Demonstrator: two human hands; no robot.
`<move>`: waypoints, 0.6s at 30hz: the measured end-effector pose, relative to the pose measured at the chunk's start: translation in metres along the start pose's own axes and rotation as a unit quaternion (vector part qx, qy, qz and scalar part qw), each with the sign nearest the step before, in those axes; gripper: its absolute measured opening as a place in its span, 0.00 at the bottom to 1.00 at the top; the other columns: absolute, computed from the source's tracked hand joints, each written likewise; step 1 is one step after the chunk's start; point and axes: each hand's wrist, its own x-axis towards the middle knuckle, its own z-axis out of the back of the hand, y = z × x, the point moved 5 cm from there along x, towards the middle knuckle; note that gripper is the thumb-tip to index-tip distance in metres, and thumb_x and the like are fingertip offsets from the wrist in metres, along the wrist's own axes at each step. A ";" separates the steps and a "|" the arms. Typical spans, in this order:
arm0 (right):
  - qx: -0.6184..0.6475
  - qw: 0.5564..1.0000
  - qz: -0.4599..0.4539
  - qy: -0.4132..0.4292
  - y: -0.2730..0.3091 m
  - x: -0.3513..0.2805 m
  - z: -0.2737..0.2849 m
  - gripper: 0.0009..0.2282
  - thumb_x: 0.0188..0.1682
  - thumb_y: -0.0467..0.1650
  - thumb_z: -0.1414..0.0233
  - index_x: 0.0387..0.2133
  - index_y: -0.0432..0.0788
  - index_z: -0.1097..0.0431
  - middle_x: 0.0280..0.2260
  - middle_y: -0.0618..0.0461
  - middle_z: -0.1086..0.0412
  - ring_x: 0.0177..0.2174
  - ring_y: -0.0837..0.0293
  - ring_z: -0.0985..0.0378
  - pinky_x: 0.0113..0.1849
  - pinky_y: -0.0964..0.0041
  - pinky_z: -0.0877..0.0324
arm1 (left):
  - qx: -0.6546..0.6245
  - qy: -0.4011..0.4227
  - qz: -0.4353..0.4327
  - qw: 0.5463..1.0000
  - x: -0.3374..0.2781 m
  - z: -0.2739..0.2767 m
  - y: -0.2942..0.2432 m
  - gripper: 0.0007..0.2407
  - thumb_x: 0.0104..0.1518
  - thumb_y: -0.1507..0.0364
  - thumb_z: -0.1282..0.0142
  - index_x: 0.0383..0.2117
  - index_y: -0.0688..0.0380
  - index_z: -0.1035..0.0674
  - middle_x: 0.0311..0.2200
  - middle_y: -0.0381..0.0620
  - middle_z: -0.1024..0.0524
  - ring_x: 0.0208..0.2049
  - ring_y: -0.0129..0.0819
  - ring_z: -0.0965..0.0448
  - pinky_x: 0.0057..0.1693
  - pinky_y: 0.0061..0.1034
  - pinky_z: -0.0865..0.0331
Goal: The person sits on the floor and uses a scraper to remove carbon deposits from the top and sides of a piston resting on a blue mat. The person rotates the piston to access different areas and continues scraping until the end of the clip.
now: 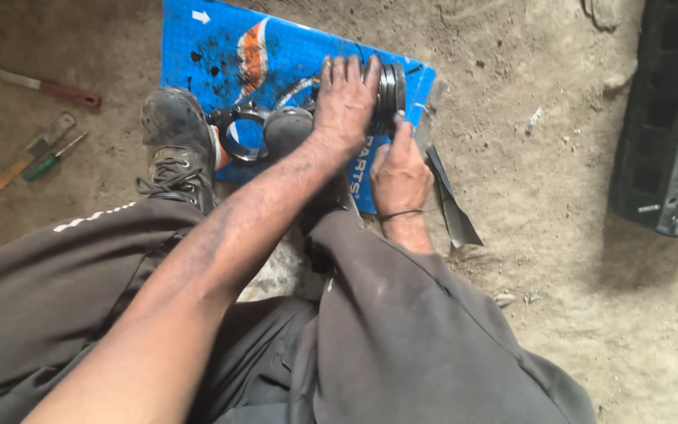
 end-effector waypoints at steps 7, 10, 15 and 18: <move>0.036 0.996 0.055 -0.060 0.003 0.003 -0.014 0.20 0.55 0.27 0.51 0.62 0.43 0.41 0.45 0.36 0.24 0.36 0.36 0.20 0.35 0.45 0.25 | 0.033 0.028 0.000 0.999 0.005 -0.014 0.007 0.35 0.45 0.73 0.37 0.65 0.59 0.36 0.57 0.62 0.33 0.61 0.58 0.37 0.69 0.50 0.50; -0.002 0.999 0.024 -0.030 -0.009 0.000 -0.023 0.20 0.54 0.28 0.51 0.60 0.42 0.39 0.40 0.37 0.24 0.29 0.35 0.22 0.32 0.41 0.28 | -0.004 -0.016 -0.003 1.000 0.004 -0.015 0.011 0.31 0.49 0.71 0.36 0.63 0.59 0.34 0.55 0.64 0.32 0.60 0.61 0.36 0.69 0.54 0.49; -0.026 1.000 0.006 -0.004 -0.020 0.005 -0.015 0.21 0.52 0.29 0.46 0.59 0.37 0.37 0.29 0.36 0.26 0.27 0.35 0.23 0.30 0.40 0.30 | 0.004 -0.037 0.022 0.999 0.014 -0.005 0.005 0.28 0.43 0.69 0.40 0.56 0.56 0.30 0.52 0.60 0.28 0.57 0.58 0.31 0.64 0.56 0.45; -0.076 0.995 0.062 -0.002 -0.012 0.002 -0.018 0.26 0.52 0.29 0.44 0.64 0.36 0.40 0.33 0.36 0.26 0.29 0.35 0.22 0.31 0.41 0.29 | 0.007 -0.123 0.044 0.991 0.012 0.004 -0.001 0.21 0.54 0.72 0.44 0.56 0.50 0.28 0.50 0.52 0.25 0.56 0.50 0.27 0.65 0.51 0.37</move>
